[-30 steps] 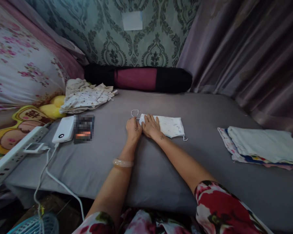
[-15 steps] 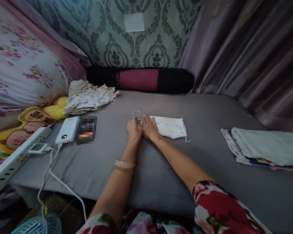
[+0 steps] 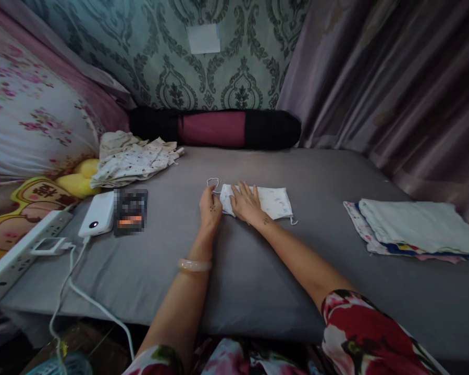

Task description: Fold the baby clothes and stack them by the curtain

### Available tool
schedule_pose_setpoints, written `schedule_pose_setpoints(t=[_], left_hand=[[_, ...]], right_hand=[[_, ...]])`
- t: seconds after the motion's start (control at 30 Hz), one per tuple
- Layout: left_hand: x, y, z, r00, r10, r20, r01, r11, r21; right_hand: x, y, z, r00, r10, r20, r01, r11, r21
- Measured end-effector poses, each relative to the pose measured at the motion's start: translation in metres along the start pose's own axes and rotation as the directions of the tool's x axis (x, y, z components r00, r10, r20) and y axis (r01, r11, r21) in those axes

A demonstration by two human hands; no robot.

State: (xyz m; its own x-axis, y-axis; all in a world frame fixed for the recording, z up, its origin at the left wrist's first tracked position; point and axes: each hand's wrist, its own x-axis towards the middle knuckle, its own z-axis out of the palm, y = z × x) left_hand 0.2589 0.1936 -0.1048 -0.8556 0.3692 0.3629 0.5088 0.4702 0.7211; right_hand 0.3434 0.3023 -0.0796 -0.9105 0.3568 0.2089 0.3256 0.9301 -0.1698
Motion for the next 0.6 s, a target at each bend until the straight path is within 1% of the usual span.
schedule_pose_setpoints(t=[0.1, 0.2, 0.27, 0.33, 0.4, 0.47, 0.53, 0.6], left_hand=[[0.000, 0.004, 0.004, 1.000, 0.016, -0.012, -0.017, 0.990, -0.141], [0.000, 0.008, 0.007, 0.999, 0.035, -0.014, -0.038, 0.946, -0.321], [0.000, 0.009, 0.008, 1.000, 0.017, 0.013, -0.009, 0.897, -0.442], [-0.001, 0.008, 0.009, 0.998, -0.008, 0.063, 0.040, 0.851, -0.524], [-0.002, 0.006, 0.012, 0.994, -0.017, 0.112, 0.076, 0.837, -0.543], [-0.002, 0.003, 0.014, 0.989, -0.009, 0.146, 0.083, 0.854, -0.514], [-0.003, 0.000, 0.016, 0.986, -0.007, 0.168, 0.087, 0.875, -0.477], [-0.003, -0.001, 0.017, 0.984, -0.020, 0.178, 0.101, 0.882, -0.460]], right_hand=[[-0.003, 0.010, 0.003, 0.999, 0.026, 0.045, -0.025, 1.000, -0.009], [-0.003, 0.011, 0.006, 0.997, 0.037, 0.070, -0.036, 0.999, -0.009], [-0.003, 0.009, 0.006, 0.997, 0.039, 0.062, -0.038, 0.999, -0.009], [-0.003, 0.008, 0.005, 0.997, 0.039, 0.060, -0.039, 0.999, -0.004], [-0.004, 0.009, 0.002, 0.997, 0.030, 0.074, -0.031, 0.999, 0.012], [-0.005, 0.012, -0.001, 0.996, 0.009, 0.084, -0.012, 0.999, 0.040], [-0.008, 0.017, -0.004, 0.998, 0.007, 0.069, -0.011, 0.998, 0.063], [-0.011, 0.025, -0.006, 0.999, 0.036, 0.033, -0.038, 0.997, 0.063]])
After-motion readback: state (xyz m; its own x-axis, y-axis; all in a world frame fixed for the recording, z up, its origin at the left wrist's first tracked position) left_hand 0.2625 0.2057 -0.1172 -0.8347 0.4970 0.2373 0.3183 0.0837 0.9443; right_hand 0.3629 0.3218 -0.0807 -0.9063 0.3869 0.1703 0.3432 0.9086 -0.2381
